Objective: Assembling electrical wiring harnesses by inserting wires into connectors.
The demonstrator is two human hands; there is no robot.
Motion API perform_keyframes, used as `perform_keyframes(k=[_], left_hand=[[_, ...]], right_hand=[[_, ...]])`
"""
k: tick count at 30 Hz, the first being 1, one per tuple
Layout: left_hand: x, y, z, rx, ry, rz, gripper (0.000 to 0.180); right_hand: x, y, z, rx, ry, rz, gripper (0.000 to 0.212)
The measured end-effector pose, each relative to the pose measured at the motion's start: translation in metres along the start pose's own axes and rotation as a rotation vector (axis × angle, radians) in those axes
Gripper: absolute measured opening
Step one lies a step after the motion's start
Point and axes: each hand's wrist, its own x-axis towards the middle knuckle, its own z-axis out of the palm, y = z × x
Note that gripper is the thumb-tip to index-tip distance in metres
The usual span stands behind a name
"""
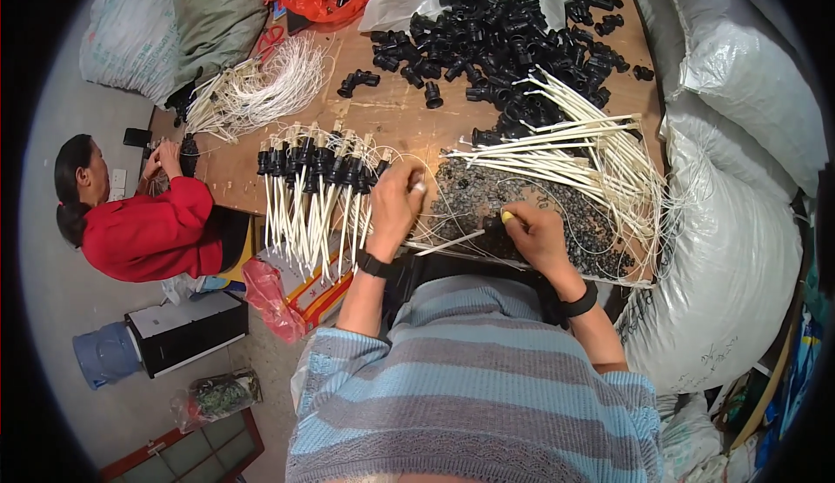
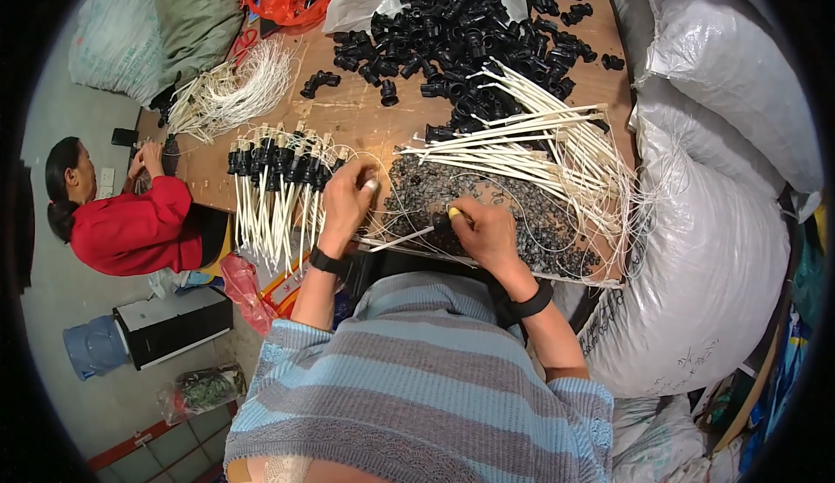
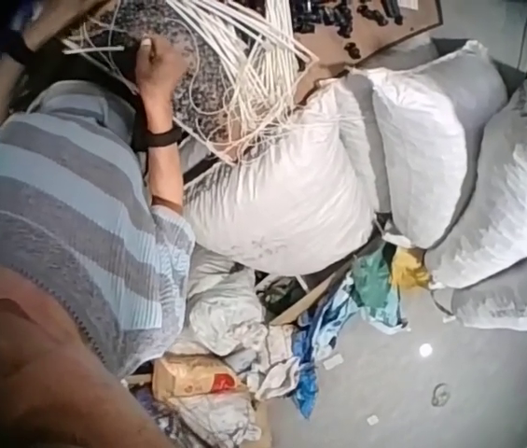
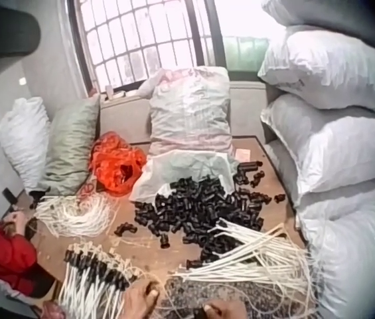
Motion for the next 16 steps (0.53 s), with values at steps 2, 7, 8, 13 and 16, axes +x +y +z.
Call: perform_keyframes(k=[2, 7, 8, 13, 16], left_hand=[[0.007, 0.009, 0.012, 0.006, -0.01, 0.022, 0.031], [0.023, -0.014, 0.02, -0.043, -0.129, 0.035, 0.032], [0.025, -0.007, 0.015, 0.0, -0.183, -0.047, 0.032], [0.025, -0.011, 0.013, -0.044, -0.206, -0.008, 0.031], [0.023, -0.001, 0.012, -0.089, -0.189, -0.015, 0.032]], right_hand=[[0.001, 0.001, 0.003, 0.008, 0.004, -0.022, 0.012], [0.0, 0.001, 0.003, 0.02, 0.013, -0.021, 0.012], [0.0, 0.005, 0.004, 0.047, 0.024, -0.011, 0.011], [0.005, 0.003, 0.0, 0.075, 0.029, 0.034, 0.011], [0.006, 0.004, -0.001, 0.052, 0.039, 0.058, 0.011]])
